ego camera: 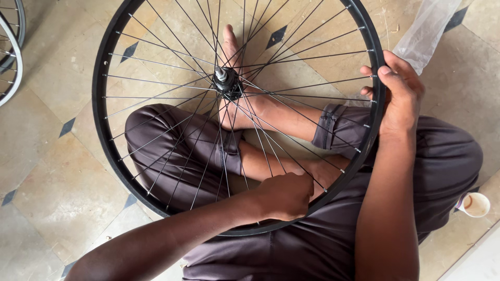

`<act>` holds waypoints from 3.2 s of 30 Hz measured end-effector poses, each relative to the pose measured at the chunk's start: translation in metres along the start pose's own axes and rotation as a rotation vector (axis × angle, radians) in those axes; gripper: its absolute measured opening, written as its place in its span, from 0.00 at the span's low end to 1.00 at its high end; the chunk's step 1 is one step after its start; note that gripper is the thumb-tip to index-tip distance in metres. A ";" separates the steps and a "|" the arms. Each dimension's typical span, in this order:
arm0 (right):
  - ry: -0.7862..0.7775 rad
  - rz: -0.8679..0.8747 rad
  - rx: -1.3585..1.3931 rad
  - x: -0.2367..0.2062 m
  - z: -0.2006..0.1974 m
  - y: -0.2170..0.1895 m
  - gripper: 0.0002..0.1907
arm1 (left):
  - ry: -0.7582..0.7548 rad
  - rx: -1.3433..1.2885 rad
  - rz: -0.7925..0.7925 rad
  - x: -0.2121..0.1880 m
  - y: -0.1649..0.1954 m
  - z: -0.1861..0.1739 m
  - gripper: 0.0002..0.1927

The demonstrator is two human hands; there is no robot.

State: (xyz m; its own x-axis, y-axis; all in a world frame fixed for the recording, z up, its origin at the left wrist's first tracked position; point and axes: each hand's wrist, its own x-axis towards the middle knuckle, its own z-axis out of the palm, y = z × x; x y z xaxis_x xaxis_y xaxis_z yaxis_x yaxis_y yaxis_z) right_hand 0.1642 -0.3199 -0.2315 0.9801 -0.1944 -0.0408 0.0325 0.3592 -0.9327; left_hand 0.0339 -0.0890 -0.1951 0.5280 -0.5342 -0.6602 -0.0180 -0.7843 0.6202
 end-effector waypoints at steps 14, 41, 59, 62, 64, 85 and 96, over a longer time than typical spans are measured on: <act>-0.018 -0.021 -0.081 0.001 0.001 0.001 0.22 | -0.204 -0.272 0.077 0.005 -0.008 -0.003 0.23; -0.015 -0.027 -0.141 -0.002 0.008 -0.002 0.24 | -0.252 -0.313 -0.011 0.005 0.000 -0.018 0.13; -0.007 -0.026 -0.164 -0.003 0.010 -0.004 0.22 | -0.091 -0.229 0.211 0.012 -0.013 -0.003 0.15; -0.012 -0.027 -0.151 -0.003 0.011 -0.004 0.23 | 0.020 -0.102 0.199 0.020 -0.023 0.007 0.14; -0.012 -0.028 -0.145 -0.003 0.011 -0.003 0.23 | -0.073 -0.171 0.134 0.023 -0.029 0.011 0.14; -0.015 -0.039 -0.155 -0.003 0.010 -0.002 0.22 | -0.186 -0.197 0.106 0.014 -0.025 -0.002 0.15; -0.064 -0.149 -0.211 0.007 -0.004 0.013 0.21 | -0.160 -0.293 0.240 -0.057 0.006 -0.052 0.24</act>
State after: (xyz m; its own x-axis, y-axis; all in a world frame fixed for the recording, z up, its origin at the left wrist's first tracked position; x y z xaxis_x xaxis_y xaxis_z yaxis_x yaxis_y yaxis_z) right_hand 0.1704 -0.3203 -0.2459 0.9783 -0.1699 0.1190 0.1422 0.1315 -0.9811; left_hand 0.0479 -0.0474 -0.1319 0.3990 -0.7517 -0.5251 0.1301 -0.5204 0.8440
